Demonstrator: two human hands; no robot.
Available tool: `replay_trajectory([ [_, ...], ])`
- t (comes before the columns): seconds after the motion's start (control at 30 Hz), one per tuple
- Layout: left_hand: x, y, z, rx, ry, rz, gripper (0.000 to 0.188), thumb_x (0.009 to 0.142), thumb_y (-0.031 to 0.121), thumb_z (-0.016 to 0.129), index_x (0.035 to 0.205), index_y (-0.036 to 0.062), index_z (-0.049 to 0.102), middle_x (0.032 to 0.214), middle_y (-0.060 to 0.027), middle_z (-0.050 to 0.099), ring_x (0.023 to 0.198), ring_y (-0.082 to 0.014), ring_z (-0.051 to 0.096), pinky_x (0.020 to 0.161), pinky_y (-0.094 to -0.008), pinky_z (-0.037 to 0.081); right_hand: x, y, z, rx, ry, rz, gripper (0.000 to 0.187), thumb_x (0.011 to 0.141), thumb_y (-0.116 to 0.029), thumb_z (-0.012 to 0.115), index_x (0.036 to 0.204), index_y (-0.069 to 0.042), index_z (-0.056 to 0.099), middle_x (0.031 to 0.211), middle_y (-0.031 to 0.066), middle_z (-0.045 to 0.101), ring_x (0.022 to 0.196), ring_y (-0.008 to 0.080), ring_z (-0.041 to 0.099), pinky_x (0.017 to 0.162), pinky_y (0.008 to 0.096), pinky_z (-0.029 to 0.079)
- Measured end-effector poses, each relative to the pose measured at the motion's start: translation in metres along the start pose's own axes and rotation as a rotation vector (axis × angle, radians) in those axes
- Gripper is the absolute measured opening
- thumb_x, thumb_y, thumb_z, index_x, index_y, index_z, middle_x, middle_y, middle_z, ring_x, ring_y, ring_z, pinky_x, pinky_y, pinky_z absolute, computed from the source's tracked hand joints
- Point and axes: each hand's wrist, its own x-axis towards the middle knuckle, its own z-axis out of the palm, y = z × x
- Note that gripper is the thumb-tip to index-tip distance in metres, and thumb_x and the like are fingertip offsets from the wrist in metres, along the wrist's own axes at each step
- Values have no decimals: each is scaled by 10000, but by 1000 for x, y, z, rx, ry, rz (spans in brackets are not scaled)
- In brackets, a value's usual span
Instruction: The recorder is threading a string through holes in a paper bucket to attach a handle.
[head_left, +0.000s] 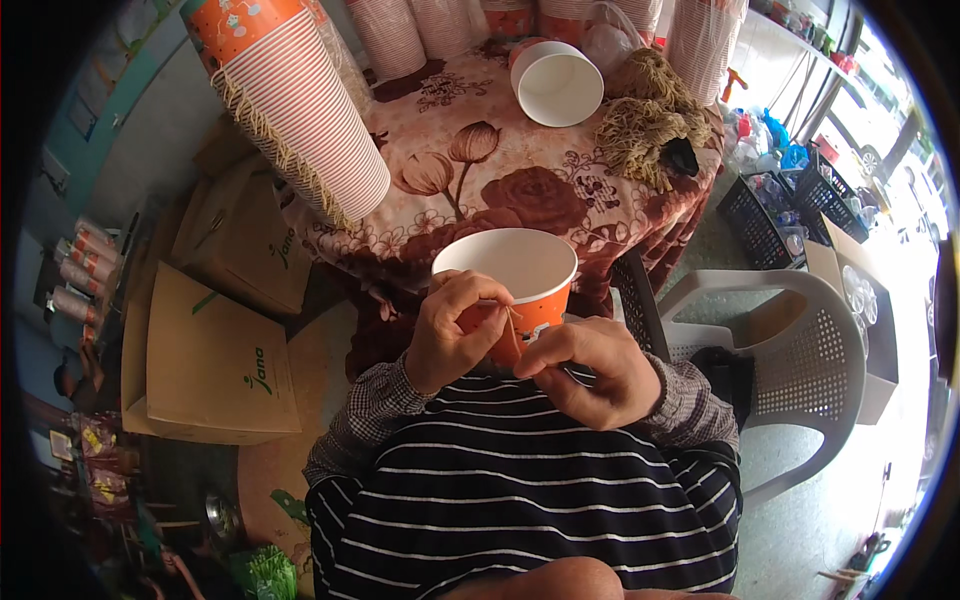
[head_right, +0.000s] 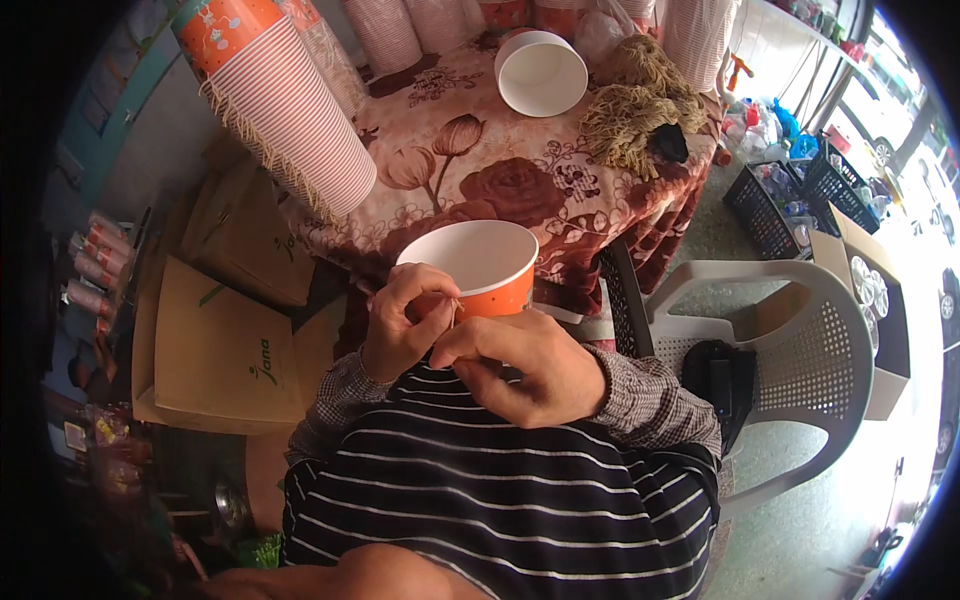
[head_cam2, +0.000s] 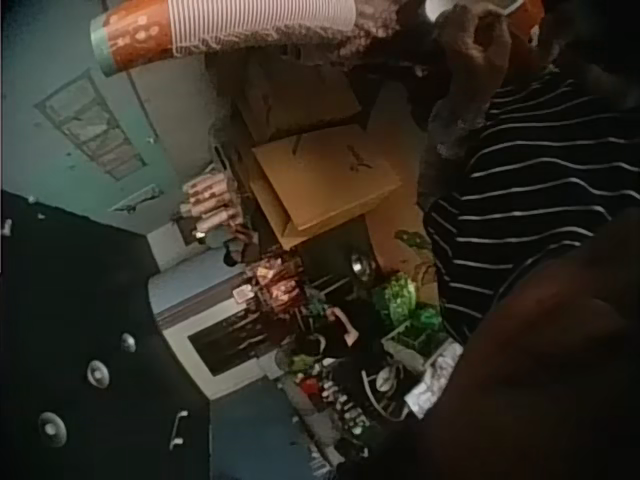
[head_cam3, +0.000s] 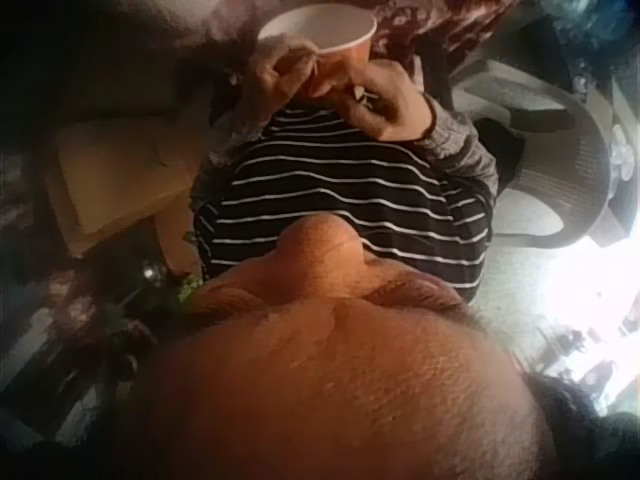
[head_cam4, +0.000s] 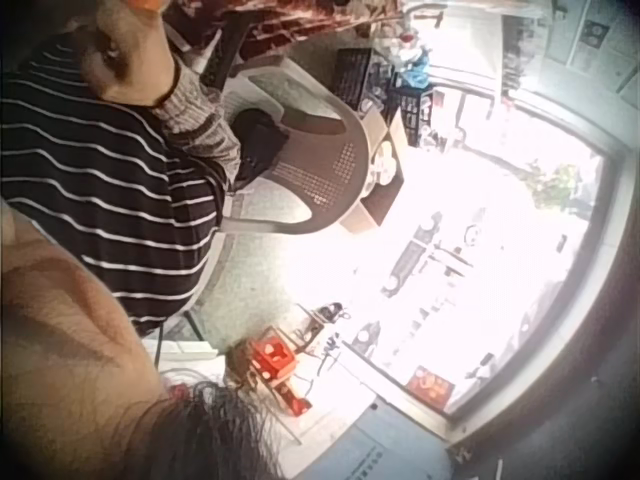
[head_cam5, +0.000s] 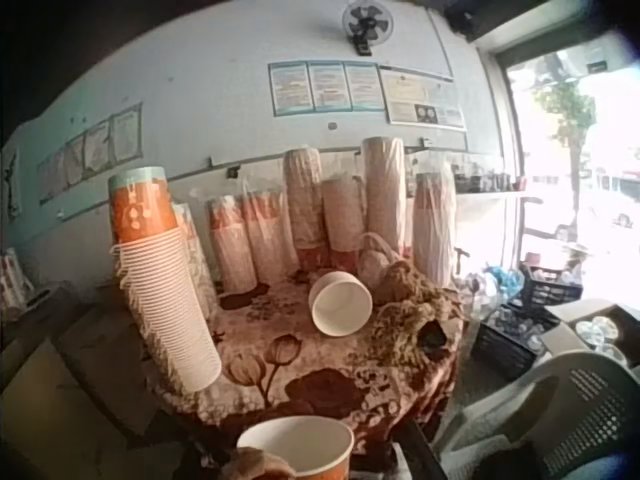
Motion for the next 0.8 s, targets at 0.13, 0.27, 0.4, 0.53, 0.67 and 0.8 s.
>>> replay_trajectory([
  [0.13, -8, -2, 0, -107, 28, -148, 101, 807, 54, 620, 904, 77, 606, 822, -36, 645, 760, -171, 608, 841, -305, 398, 2, -6, -1, 10, -4, -62, 224, 805, 75, 561, 1003, -21, 605, 808, 92, 639, 695, 254, 648, 617, 330, 504],
  [0.27, -4, 1, 1, -119, 9, -186, 95, 793, 21, 612, 881, 41, 584, 851, -56, 623, 772, -171, 604, 805, -294, 459, 1, -4, 2, 19, -64, -93, 263, 765, 94, 538, 990, -19, 611, 811, 93, 646, 677, 254, 637, 598, 341, 493],
  [0.4, 1, 4, 1, -68, 20, -116, 100, 782, -17, 605, 865, 19, 562, 866, -50, 602, 793, -160, 605, 765, -271, 504, 1, -3, 0, 57, -96, -125, 280, 731, 101, 522, 961, -21, 626, 821, 94, 651, 665, 248, 628, 591, 344, 488],
  [0.53, 1, 6, 4, -110, 15, -169, 108, 779, -21, 606, 867, 22, 561, 870, -42, 609, 818, -154, 604, 776, -273, 503, 0, -4, -1, 88, -116, -117, 271, 736, 102, 521, 954, -16, 629, 822, 98, 650, 667, 254, 626, 598, 343, 493],
  [0.67, -8, -12, 10, -37, 55, -123, 103, 796, 30, 615, 892, 39, 578, 880, -52, 618, 828, -198, 607, 876, -324, 450, -2, -10, -7, 131, -87, 93, 249, 822, 68, 571, 1056, -5, 611, 839, 70, 648, 721, 167, 640, 638, 299, 490],
  [0.8, -2, -6, 4, 165, 61, 44, 116, 832, 112, 647, 919, 49, 604, 887, -49, 628, 816, -243, 598, 933, -362, 380, -15, -19, -30, 464, 162, 142, 233, 836, 37, 634, 1063, 12, 591, 881, 92, 627, 756, 137, 636, 662, 235, 516],
])
